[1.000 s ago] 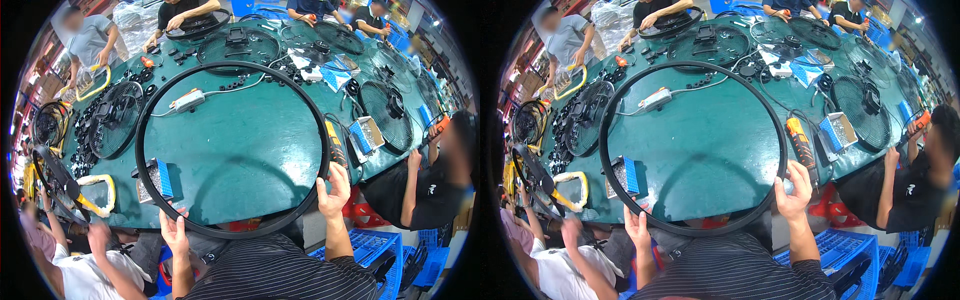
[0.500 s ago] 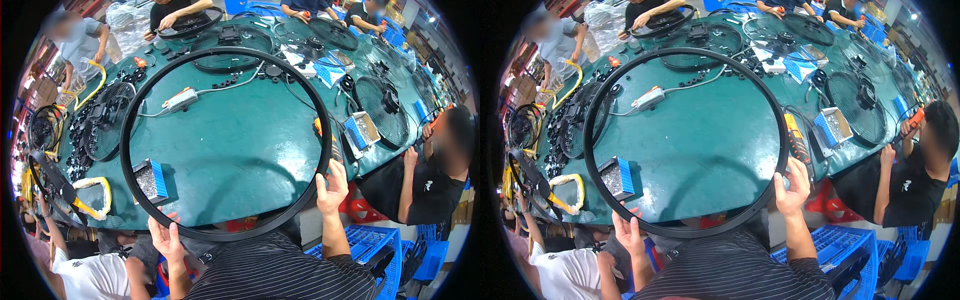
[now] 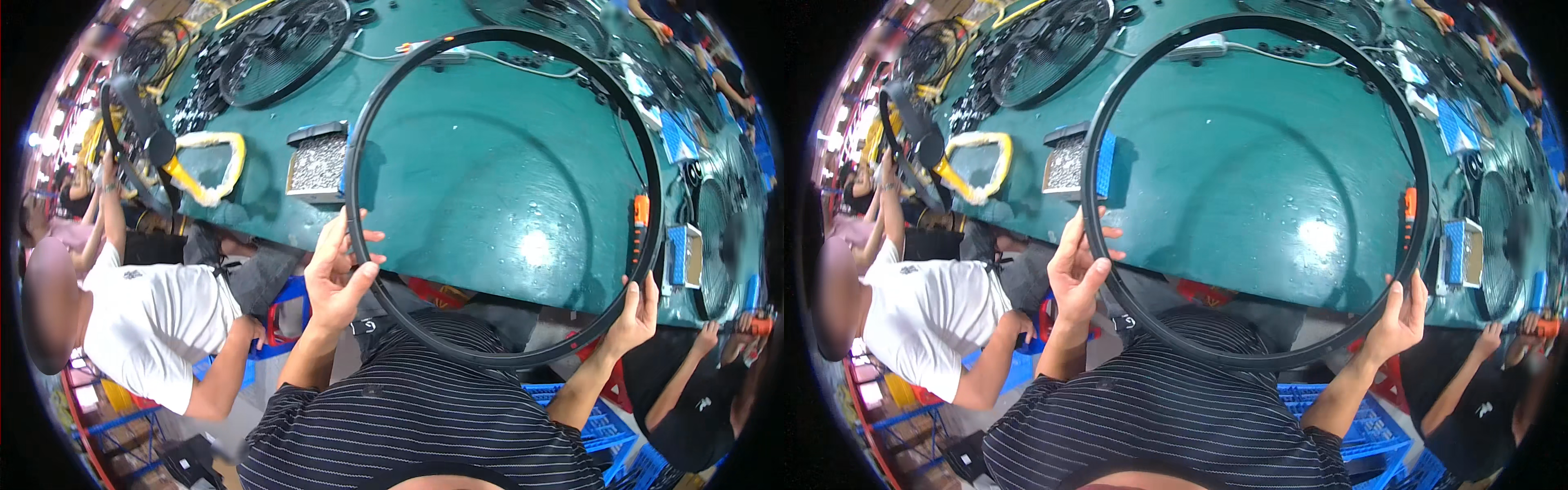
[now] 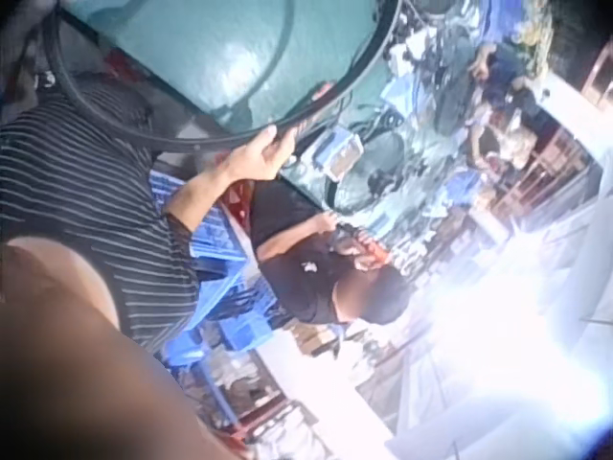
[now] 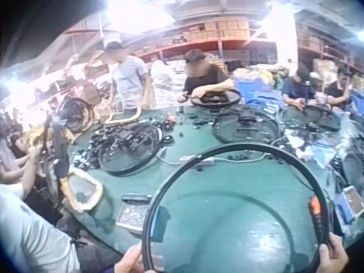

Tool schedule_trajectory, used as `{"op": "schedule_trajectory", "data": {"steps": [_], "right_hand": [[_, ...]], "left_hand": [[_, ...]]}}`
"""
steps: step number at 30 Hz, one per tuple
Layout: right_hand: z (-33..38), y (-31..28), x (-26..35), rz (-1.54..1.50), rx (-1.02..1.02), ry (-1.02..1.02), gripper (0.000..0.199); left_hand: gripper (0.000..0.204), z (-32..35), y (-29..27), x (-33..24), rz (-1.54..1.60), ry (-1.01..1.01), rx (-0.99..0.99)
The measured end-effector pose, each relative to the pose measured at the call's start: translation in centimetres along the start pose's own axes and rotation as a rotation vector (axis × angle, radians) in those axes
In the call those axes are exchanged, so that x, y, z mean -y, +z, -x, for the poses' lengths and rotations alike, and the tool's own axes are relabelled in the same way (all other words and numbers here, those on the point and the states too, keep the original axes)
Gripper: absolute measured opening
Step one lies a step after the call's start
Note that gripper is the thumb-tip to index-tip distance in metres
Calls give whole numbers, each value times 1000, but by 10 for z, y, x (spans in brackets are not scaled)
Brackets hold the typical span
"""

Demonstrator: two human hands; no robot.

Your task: The recorder and others at an assembly table assemble industrial fan housings and grilles using an electric screwdriver.

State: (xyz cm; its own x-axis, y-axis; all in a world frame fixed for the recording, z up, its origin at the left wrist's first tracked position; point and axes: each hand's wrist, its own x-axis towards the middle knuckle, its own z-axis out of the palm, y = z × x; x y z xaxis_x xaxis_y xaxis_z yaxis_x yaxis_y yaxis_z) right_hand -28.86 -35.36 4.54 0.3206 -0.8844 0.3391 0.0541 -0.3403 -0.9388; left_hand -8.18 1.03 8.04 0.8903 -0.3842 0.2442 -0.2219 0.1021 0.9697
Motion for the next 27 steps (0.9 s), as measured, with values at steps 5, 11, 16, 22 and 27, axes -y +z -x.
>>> {"op": "schedule_trajectory", "data": {"steps": [5, 11, 16, 22, 27], "right_hand": [[-5, -14, -16, -11, 67, 37, 34], [-91, 1, -27, -50, 434, 126, 36], [-152, 59, -18, 166, 312, 76, 42], [-46, 26, 34, -273, 585, 111, 26], [46, 41, 38, -516, 875, 730, 39]], "left_hand": [[72, 2, -6, -4, 45, -69, 1], [58, -84, -15, 11, 599, -551, 54], [39, -150, 11, 33, 866, -668, 246], [21, -139, 28, 41, 1027, -674, -159], [23, -128, 44, 34, 1000, -609, -226]]}}
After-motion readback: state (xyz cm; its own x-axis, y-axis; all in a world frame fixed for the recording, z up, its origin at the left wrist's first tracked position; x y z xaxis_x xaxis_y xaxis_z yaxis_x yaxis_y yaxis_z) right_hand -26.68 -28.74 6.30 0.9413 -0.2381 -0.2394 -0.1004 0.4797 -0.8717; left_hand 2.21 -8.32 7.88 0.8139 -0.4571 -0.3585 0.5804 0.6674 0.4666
